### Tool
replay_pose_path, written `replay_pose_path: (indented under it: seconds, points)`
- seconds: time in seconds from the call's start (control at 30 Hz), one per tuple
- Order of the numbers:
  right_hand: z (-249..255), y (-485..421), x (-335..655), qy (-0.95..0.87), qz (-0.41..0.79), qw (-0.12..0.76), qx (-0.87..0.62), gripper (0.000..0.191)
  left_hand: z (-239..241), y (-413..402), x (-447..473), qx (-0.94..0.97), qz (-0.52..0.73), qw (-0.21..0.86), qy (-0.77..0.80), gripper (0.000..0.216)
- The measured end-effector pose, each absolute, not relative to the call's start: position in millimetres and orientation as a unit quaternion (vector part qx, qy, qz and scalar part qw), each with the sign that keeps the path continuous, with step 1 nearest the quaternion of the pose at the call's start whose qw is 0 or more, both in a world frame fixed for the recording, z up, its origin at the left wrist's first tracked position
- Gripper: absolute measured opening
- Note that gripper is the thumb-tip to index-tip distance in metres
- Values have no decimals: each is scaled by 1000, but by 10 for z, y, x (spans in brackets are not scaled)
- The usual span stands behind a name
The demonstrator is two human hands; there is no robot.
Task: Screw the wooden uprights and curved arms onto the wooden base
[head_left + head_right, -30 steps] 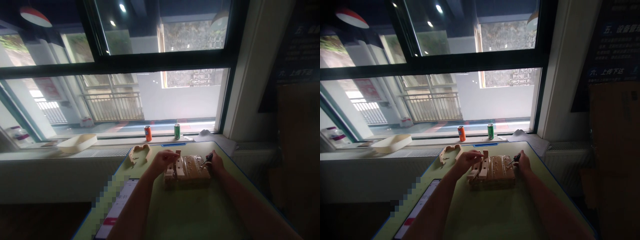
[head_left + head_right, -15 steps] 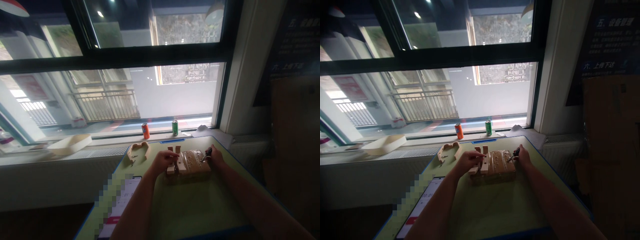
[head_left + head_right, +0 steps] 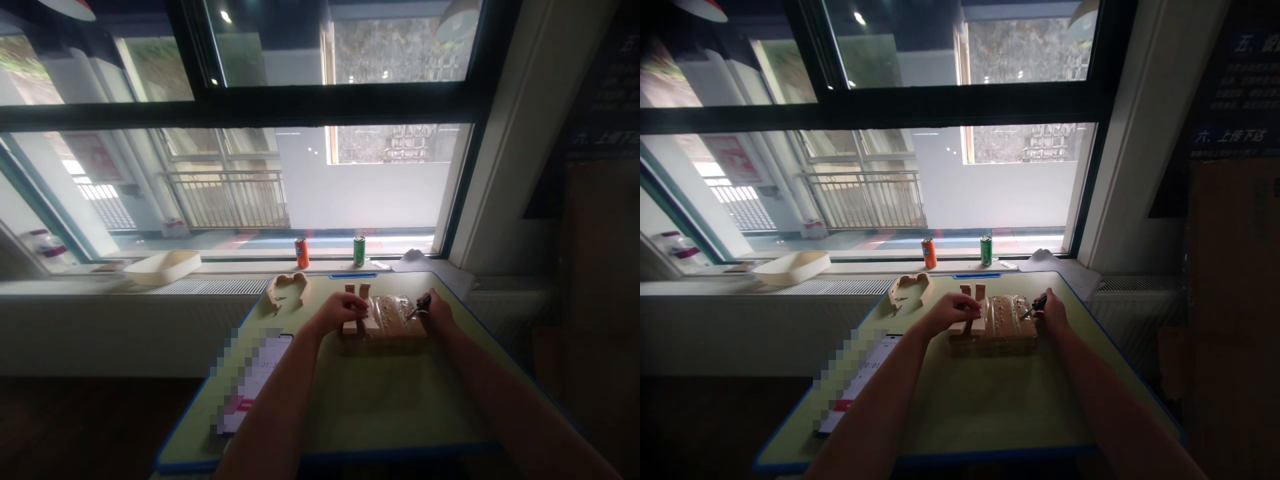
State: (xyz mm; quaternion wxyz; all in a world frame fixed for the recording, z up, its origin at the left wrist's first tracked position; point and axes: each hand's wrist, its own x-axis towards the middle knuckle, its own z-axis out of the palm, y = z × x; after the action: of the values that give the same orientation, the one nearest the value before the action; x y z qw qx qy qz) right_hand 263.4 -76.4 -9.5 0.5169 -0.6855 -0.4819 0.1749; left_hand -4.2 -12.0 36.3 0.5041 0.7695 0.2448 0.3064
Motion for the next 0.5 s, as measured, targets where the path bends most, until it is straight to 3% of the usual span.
replay_pose_path:
  seconds: [0.1,0.37,0.47,0.5]
  points:
    - [-97,-764,2624,-434,239,557,-666,45,338,-101,-45,773,297,501,252,40]
    - [243,-765,2448,-441,298,591,-606,33,322,-71,-35,774,294,514,224,42]
    - [622,-799,2245,-522,290,565,-569,33,325,-72,-37,766,288,534,214,42]
    - [775,-803,2160,-597,286,515,-544,31,324,-75,-37,761,287,540,214,42]
